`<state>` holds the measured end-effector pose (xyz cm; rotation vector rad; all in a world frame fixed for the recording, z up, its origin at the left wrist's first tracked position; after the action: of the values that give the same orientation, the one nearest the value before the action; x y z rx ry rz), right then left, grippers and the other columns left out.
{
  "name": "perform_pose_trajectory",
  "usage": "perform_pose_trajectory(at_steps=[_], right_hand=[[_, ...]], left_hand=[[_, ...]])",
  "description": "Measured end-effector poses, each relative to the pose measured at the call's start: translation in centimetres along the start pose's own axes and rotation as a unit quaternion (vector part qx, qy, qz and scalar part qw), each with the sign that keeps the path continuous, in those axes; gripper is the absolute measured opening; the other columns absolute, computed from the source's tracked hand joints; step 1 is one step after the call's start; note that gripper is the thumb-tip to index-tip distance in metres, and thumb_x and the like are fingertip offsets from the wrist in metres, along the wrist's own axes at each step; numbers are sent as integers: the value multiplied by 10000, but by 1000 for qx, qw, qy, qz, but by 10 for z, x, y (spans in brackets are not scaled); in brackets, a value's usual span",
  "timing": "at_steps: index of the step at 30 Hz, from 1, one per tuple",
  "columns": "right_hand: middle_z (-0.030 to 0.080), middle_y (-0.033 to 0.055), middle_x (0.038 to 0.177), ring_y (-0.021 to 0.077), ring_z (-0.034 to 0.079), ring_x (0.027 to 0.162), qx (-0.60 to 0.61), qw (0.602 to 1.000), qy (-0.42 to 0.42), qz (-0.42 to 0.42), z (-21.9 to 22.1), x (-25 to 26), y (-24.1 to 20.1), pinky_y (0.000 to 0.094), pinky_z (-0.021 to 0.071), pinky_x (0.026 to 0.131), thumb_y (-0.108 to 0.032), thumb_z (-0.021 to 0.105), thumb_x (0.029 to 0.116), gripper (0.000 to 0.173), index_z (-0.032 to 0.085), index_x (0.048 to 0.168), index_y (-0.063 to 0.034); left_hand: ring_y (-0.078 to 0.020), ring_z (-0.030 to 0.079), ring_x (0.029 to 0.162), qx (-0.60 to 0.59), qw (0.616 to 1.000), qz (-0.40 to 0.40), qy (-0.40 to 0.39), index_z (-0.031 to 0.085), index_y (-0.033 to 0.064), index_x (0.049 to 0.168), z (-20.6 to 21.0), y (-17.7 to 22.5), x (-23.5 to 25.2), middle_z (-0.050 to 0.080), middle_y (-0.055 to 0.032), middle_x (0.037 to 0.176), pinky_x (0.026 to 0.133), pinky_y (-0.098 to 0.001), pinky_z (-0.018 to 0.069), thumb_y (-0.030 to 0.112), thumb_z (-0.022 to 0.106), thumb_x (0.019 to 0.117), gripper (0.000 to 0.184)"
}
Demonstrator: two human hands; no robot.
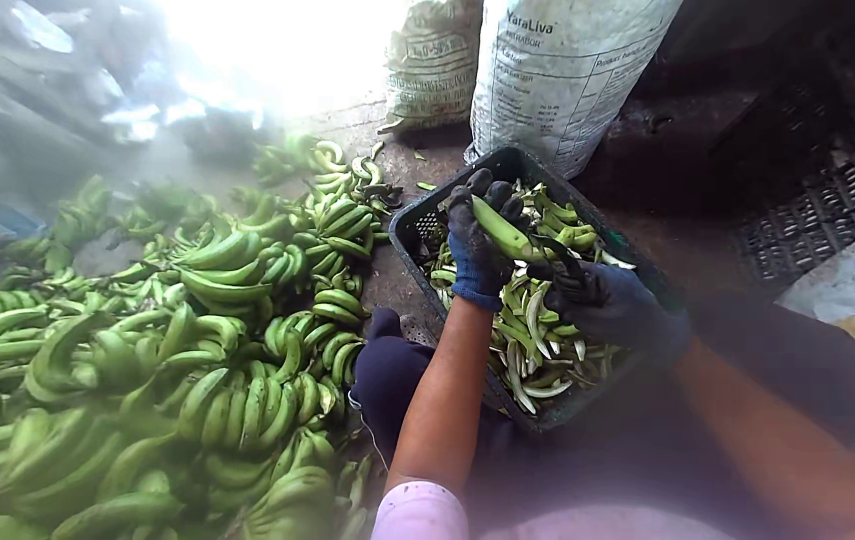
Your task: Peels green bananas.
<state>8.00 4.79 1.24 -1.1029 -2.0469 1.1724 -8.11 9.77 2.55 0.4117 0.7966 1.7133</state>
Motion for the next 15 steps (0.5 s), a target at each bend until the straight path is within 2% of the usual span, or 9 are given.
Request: perform_pose_trajectory(at_steps=[2,4,7,9,11,13,15], right_hand=[[707,-20,784,66,652,626,14,1000,-8,21,3,-1,3,317,575,575,-237,676,886,263,716,1120,-124],[711,-14,813,83,657,658,-7,1000,-9,24,3,0,5,353,578,607,-243,670,884,289,719,1147,-134],[708,-14,811,74,649,652,-23,999,-10,21,2,1,7,339,576,603,-223,692,870,268,722,1118,-125],[713,-10,822,72,655,669,-22,1000,-8,7,1,0,6,334,580,620,-211,706,860,272,722,1112,-109],[718,-19,833,60,658,685,-32,999,2,-17,0,-2,1,320,581,629,-239,700,855,300,720,1123,-107],[720,-15,853,71,661,704,-54,998,8,-15,0,-2,1,337,581,642,-250,695,861,316,722,1148,-123],[705,1,849,99,648,714,-75,997,14,-14,-1,-1,2,365,566,653,-233,702,862,283,730,1122,-123]], left_hand=[[-108,684,699,9,1000,-1,19,560,136,1216,-1,4,-3,694,5,861,625,-304,595,385,152,1111,489],[-126,691,760,21,999,-10,24,544,137,1270,0,5,-7,693,-8,925,674,-323,598,431,151,1103,519],[-131,686,742,1,1000,-21,19,557,161,1242,3,0,-7,690,-3,893,682,-330,596,466,146,1097,533],[-159,693,782,-20,1000,-16,10,546,141,1276,2,-1,-6,682,-25,920,745,-360,605,457,159,1102,529],[-147,690,787,-29,999,-6,12,541,143,1277,2,1,-4,680,-23,919,754,-341,603,452,177,1102,509],[-152,682,811,-26,1000,7,15,508,139,1311,0,2,-1,672,-42,957,774,-343,595,442,193,1105,484],[-152,676,843,-17,1000,23,3,506,132,1333,0,3,0,661,-44,988,792,-347,594,404,192,1108,472]])
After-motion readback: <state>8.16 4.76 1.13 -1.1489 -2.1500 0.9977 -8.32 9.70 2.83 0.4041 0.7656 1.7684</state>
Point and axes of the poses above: each hand's wrist, its own x-axis towards the middle knuckle, its own z-axis out of the palm, y = z × x, the point moved 10 cm from there along x, towards the middle knuckle
